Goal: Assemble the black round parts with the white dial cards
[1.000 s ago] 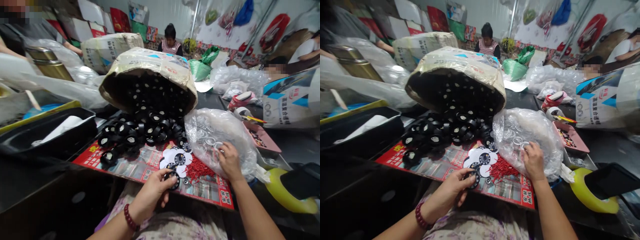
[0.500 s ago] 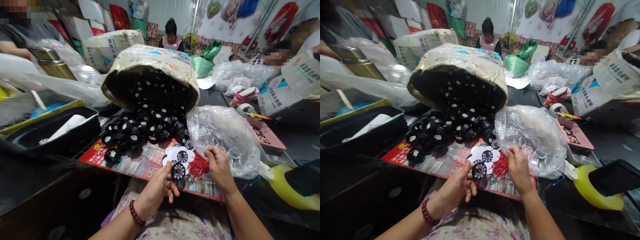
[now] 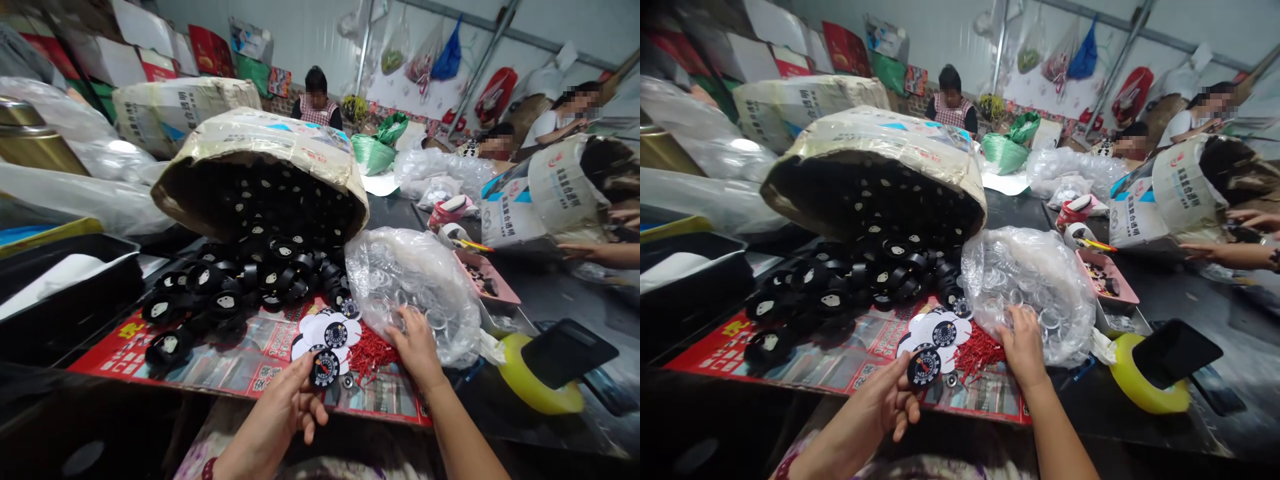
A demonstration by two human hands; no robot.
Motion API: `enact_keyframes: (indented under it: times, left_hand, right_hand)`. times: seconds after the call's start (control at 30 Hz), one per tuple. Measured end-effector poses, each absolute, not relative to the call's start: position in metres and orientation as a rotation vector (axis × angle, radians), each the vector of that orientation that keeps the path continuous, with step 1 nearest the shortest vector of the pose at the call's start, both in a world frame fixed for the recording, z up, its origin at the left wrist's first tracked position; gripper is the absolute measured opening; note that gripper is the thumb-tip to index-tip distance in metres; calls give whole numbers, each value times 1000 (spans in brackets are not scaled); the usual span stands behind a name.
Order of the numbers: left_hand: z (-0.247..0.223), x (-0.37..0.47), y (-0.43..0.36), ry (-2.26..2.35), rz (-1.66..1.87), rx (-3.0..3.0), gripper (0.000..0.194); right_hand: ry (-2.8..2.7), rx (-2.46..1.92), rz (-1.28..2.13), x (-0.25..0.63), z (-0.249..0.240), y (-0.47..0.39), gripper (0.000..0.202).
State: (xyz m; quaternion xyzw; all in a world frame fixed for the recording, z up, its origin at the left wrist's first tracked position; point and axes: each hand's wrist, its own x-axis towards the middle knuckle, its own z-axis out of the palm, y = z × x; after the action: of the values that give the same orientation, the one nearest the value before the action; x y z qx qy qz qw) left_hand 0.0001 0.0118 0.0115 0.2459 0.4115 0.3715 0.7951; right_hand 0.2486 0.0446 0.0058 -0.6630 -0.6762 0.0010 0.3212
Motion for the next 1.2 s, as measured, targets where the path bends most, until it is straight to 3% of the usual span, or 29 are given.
enact_keyframes:
  times: [0.1,0.3,0.47,0.57,0.7,0.83,1.2]
  left_hand:
    - [12,-2,11,882,807,521,34]
    - [11,-3,8,858,823,512,34]
    - [12,-1,7,833,838,576,48]
    - [13,-3,5,782,816,712,52]
    - [13,-10,3,802,800,925,46]
    - [13,-14,1,875,783,1149,37]
    - [20,-17,-3,966,895,1416,24]
  right_hand:
    - [-1795,-1741,14,249,1,50,8]
    - [-1614,-1696,23,241,21,39,20]
    - [-1523,-1475,577,190,53,10,17]
    - [-1765,-1295,663,156,53,-1,15]
    - [-1842,-1226,654,140,41,-3,23]
    - [-1791,-1279,956,148,41,-3,26]
    - [-1458,-1279,1172,135,35,-10,15]
